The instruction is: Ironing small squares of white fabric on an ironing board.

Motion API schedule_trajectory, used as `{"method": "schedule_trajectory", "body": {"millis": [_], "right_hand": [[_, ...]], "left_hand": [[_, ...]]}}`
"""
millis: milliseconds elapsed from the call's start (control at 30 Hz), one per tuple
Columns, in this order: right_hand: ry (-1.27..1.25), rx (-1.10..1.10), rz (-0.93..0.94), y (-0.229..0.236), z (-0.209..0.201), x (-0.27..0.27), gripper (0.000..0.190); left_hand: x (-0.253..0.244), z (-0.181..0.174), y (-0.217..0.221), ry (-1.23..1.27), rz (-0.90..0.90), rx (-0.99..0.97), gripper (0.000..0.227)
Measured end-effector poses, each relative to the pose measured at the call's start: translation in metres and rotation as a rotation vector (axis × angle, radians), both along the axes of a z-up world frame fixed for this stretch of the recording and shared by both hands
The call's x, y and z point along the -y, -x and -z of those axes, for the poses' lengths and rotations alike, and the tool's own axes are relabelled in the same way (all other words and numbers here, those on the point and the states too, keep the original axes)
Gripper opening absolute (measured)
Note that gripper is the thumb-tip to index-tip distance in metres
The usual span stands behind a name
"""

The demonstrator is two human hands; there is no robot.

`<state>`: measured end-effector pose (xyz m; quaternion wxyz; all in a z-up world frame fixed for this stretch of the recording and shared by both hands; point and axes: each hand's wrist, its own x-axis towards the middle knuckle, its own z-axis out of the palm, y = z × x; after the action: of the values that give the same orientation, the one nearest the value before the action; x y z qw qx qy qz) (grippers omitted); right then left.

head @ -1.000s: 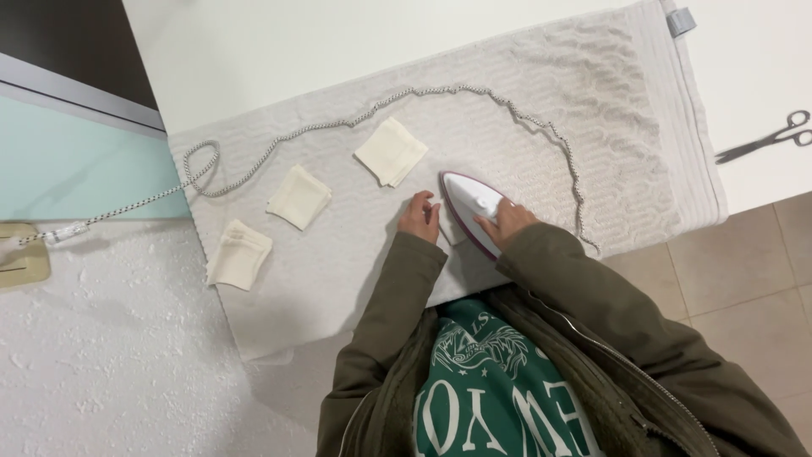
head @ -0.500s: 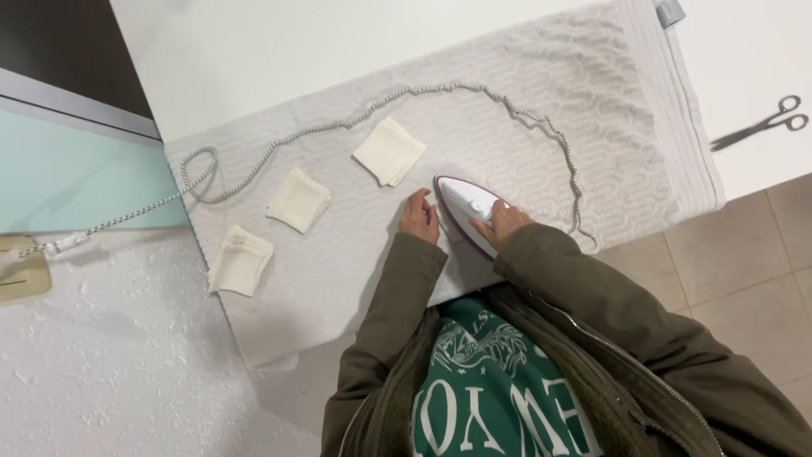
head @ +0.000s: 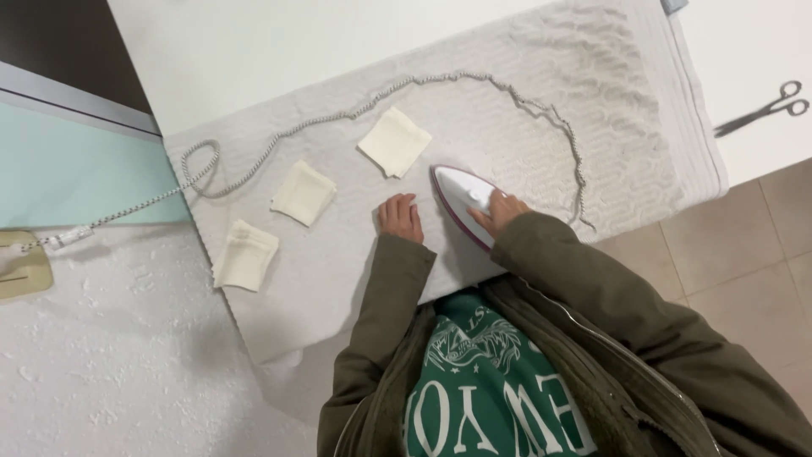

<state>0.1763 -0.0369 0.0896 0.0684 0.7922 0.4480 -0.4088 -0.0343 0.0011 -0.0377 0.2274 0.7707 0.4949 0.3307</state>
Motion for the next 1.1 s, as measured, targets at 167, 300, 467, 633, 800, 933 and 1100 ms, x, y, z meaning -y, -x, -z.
{"method": "schedule_trajectory", "body": {"millis": [167, 300, 467, 633, 800, 933, 1100], "right_hand": [[-0.122, 0.069, -0.037, -0.001, 0.028, 0.005, 0.063], [-0.12, 0.039, 0.042, 0.01, 0.007, 0.006, 0.062], [-0.162, 0.117, 0.0, 0.007, 0.044, 0.013, 0.067], [-0.174, 0.089, 0.01, 0.012, 0.04, 0.017, 0.065], [-0.181, 0.155, -0.052, 0.009, 0.059, 0.007, 0.064], [-0.101, 0.103, -0.095, -0.001, 0.054, 0.014, 0.065], [-0.04, 0.063, -0.006, 0.008, 0.023, 0.003, 0.066]], "left_hand": [[-0.003, -0.009, -0.003, -0.111, 0.02, -0.164, 0.032], [0.0, -0.008, -0.004, -0.119, 0.036, -0.265, 0.037], [-0.002, -0.012, -0.003, -0.107, 0.044, -0.297, 0.039], [0.001, -0.015, -0.001, -0.086, 0.044, -0.296, 0.038], [0.001, -0.006, -0.002, -0.115, 0.011, -0.259, 0.037], [0.002, -0.006, -0.003, -0.104, -0.015, -0.254, 0.038], [0.005, -0.024, -0.001, -0.017, 0.045, -0.428, 0.057]]}}
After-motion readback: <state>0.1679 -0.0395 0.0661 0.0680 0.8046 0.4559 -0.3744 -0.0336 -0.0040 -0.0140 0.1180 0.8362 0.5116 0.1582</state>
